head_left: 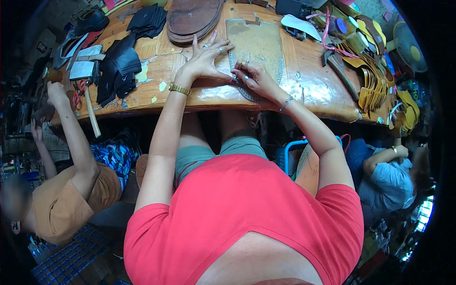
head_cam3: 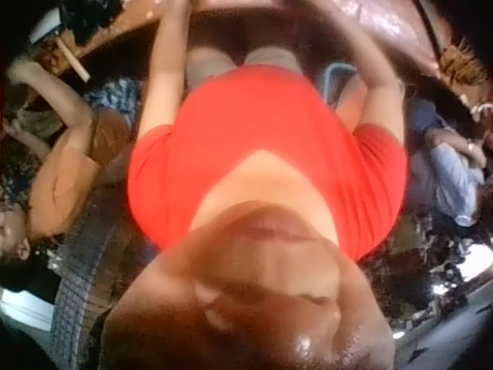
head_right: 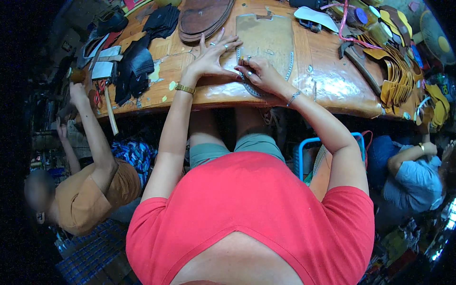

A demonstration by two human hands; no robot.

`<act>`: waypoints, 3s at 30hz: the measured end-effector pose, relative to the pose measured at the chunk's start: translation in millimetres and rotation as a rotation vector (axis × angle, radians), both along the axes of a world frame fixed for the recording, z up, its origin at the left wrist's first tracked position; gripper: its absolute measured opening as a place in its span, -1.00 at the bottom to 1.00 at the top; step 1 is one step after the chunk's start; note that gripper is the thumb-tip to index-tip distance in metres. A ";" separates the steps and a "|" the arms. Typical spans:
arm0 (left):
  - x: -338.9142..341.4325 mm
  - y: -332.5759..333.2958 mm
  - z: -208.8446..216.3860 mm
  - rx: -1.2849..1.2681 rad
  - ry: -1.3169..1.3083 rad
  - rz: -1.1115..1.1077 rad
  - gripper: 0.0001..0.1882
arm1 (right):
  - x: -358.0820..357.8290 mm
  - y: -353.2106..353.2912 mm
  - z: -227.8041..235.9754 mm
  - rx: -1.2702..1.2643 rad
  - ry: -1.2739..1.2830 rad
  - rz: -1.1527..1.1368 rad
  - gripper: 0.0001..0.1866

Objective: The person places a shoe insole template on a leather piece and uses a pen to trace its outline. They repeat this process on multiple leather pieces, moving the template and repositioning the leather as needed.

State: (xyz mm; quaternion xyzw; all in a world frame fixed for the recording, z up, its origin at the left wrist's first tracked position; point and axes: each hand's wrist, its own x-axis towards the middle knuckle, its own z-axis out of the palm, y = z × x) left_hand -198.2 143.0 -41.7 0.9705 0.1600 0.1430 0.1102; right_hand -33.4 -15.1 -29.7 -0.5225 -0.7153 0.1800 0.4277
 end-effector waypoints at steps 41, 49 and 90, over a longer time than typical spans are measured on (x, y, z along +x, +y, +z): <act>-0.5 -8.6 -6.9 -0.056 -0.026 0.019 0.19 | 8.5 22.2 0.7 0.013 -0.089 0.025 -0.81; 0.3 -4.3 -8.4 -0.083 -0.040 0.018 0.14 | 9.4 22.3 -1.6 -0.011 -0.026 0.026 -0.79; 1.0 -9.3 -2.2 -0.144 -0.074 0.034 0.19 | 27.1 45.3 -12.6 -0.454 0.631 -0.033 -0.81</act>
